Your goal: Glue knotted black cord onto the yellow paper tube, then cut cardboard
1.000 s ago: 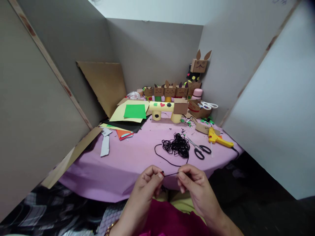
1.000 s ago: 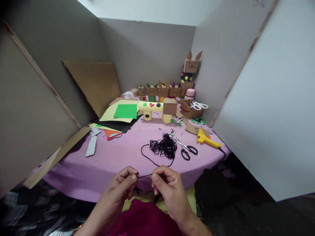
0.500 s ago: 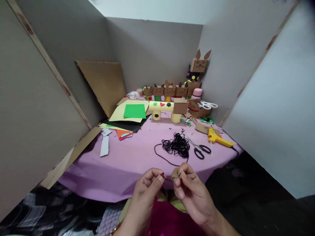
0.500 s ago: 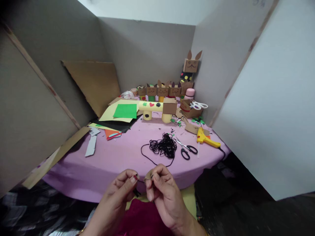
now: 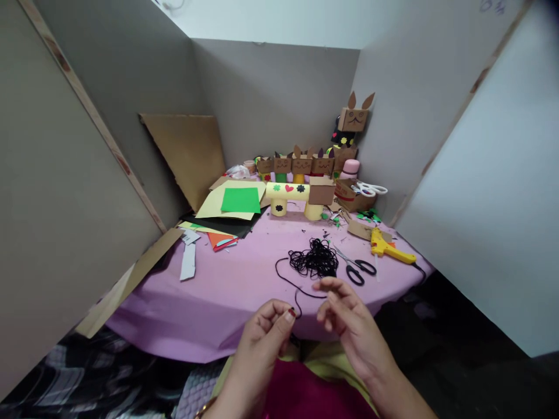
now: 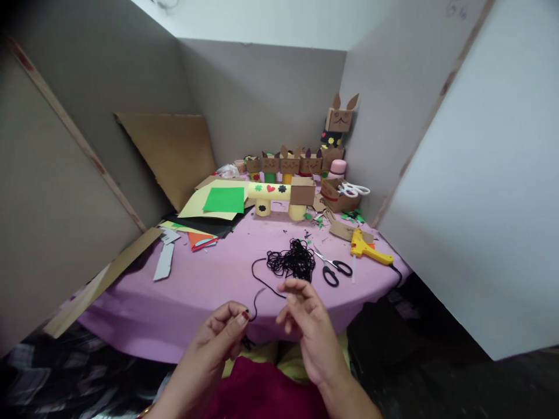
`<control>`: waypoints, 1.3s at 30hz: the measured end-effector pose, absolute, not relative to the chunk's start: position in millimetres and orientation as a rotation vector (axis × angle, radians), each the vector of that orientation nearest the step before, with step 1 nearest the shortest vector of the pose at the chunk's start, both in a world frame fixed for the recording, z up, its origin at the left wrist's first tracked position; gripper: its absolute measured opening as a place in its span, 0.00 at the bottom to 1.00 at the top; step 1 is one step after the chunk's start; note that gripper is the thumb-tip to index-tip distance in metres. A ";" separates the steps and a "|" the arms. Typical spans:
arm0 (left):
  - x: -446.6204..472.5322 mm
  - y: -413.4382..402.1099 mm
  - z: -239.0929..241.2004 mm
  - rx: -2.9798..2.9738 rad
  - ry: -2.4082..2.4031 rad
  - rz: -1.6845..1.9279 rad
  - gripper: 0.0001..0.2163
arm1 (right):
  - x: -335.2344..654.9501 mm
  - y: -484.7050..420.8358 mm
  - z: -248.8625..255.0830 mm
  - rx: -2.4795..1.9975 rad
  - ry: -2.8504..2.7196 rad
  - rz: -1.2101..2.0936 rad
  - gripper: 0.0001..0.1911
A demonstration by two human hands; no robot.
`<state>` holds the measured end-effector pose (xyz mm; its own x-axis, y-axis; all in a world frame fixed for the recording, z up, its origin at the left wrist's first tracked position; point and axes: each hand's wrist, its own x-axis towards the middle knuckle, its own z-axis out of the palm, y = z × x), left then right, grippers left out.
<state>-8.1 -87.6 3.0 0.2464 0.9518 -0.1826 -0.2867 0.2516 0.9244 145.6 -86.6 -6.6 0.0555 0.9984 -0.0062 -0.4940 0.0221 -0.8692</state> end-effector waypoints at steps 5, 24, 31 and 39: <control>-6.6 -89.8 8.6 1.041 1.006 0.979 0.12 | 143.7 -98.9 0.6 -0.910 -0.978 1.320 0.16; -6.7 -86.1 3.7 0.905 0.926 0.980 0.16 | 132.3 -97.5 -3.8 -0.949 -1.124 1.509 0.11; -4.4 -89.1 8.1 1.035 0.923 0.947 0.15 | 133.0 -96.2 -6.3 -1.023 -1.112 1.361 0.11; -34.3 -79.4 3.9 1.486 1.276 0.978 0.09 | 144.0 -89.3 -4.0 -1.120 -1.169 1.155 0.10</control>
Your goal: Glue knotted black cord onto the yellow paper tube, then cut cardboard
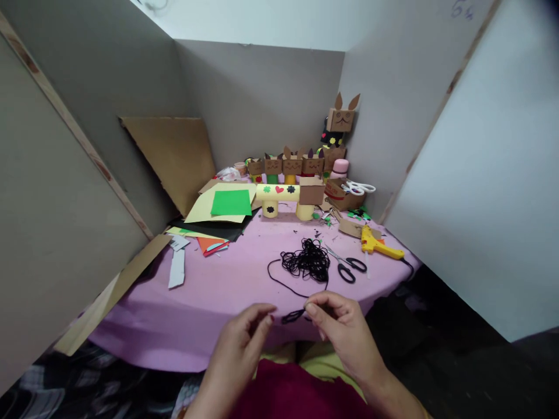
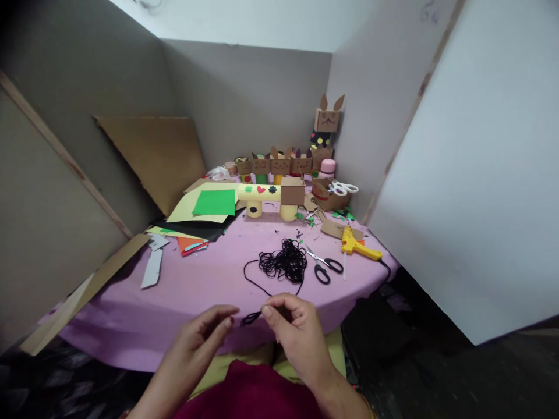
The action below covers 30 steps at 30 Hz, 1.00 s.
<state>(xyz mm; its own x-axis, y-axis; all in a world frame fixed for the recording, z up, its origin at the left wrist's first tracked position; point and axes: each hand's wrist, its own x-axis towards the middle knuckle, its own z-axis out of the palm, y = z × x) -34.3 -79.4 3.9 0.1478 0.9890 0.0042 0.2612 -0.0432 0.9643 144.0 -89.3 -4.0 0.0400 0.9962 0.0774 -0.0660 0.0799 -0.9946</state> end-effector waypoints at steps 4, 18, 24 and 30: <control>-33.8 -78.6 13.3 1.431 1.316 1.058 0.17 | 143.6 -88.1 1.3 -1.161 -1.351 0.934 0.07; -13.6 -79.1 5.6 1.237 1.004 0.847 0.08 | 139.1 -90.2 -1.6 -1.097 -1.625 0.693 0.07; -11.0 -79.9 8.2 1.115 1.057 0.900 0.08 | 139.4 -90.7 -6.3 -1.118 -1.430 0.972 0.07; -6.6 -81.8 7.3 0.902 1.004 0.950 0.09 | 138.6 -91.0 -5.6 -1.164 -1.479 1.103 0.07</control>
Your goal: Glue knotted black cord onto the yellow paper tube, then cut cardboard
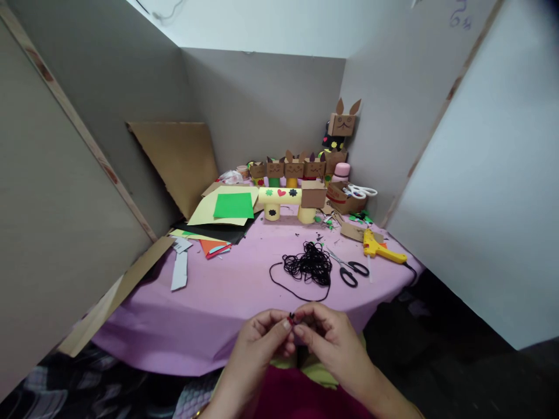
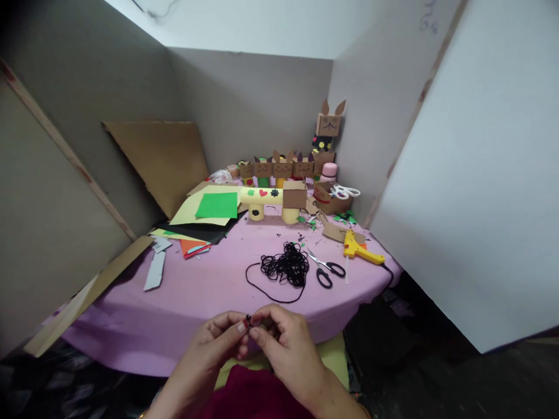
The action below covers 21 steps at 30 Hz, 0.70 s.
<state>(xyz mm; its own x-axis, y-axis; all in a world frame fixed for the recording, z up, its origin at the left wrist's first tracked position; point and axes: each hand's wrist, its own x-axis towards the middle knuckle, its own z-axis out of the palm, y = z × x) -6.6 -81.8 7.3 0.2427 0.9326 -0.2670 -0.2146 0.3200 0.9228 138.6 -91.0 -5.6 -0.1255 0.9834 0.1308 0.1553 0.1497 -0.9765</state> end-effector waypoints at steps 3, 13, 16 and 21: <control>-7.3 -80.3 2.7 0.868 1.008 0.958 0.10 | 138.0 -90.8 -3.9 -1.181 -1.549 1.015 0.04; -7.0 -85.0 -7.4 0.614 0.871 1.064 0.11 | 132.5 -96.1 2.2 -1.102 -1.656 0.855 0.09; -6.6 -88.1 -7.1 0.587 0.827 1.085 0.09 | 132.3 -98.0 3.6 -1.100 -1.674 0.819 0.09; -6.9 -89.7 -7.5 0.579 0.853 1.113 0.09 | 133.9 -99.9 3.9 -1.125 -1.711 0.780 0.10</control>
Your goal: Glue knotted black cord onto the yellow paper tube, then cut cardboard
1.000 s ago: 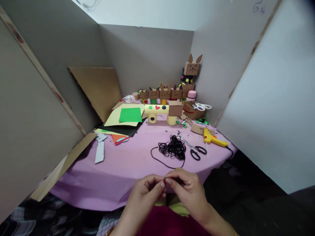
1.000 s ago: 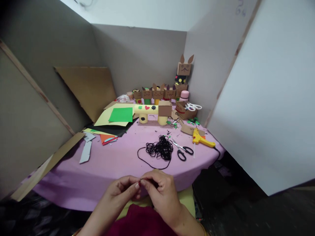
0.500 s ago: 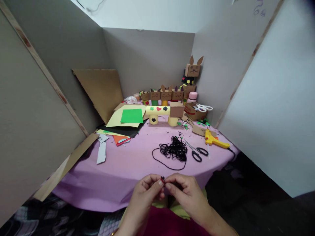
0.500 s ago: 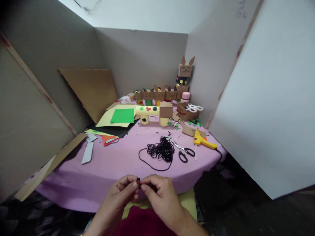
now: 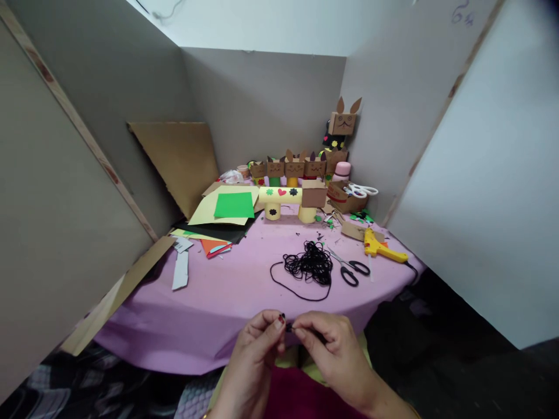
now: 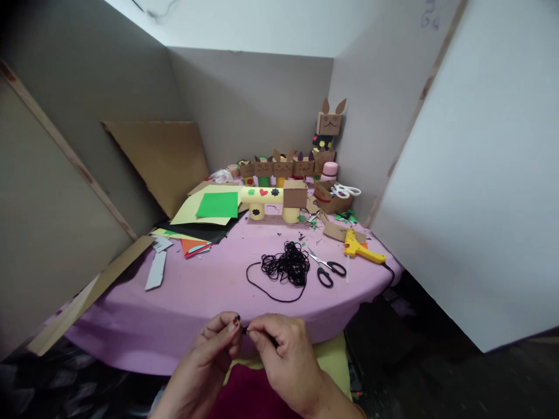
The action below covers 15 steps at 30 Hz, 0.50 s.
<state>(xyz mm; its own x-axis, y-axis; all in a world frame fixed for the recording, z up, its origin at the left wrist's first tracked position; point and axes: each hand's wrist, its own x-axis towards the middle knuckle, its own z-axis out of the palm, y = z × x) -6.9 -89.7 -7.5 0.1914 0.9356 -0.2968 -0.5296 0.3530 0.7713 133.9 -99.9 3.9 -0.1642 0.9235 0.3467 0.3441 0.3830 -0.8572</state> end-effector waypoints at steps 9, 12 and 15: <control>-6.3 -81.6 -1.2 0.626 0.895 1.070 0.09 | 137.0 -95.9 -1.6 -1.147 -1.556 0.940 0.09; -6.3 -80.7 2.9 0.594 0.883 1.036 0.11 | 137.4 -94.3 -4.2 -1.152 -1.507 0.996 0.09; -6.4 -83.3 6.2 0.549 0.875 1.045 0.13 | 137.5 -94.2 -6.5 -1.145 -1.479 1.030 0.09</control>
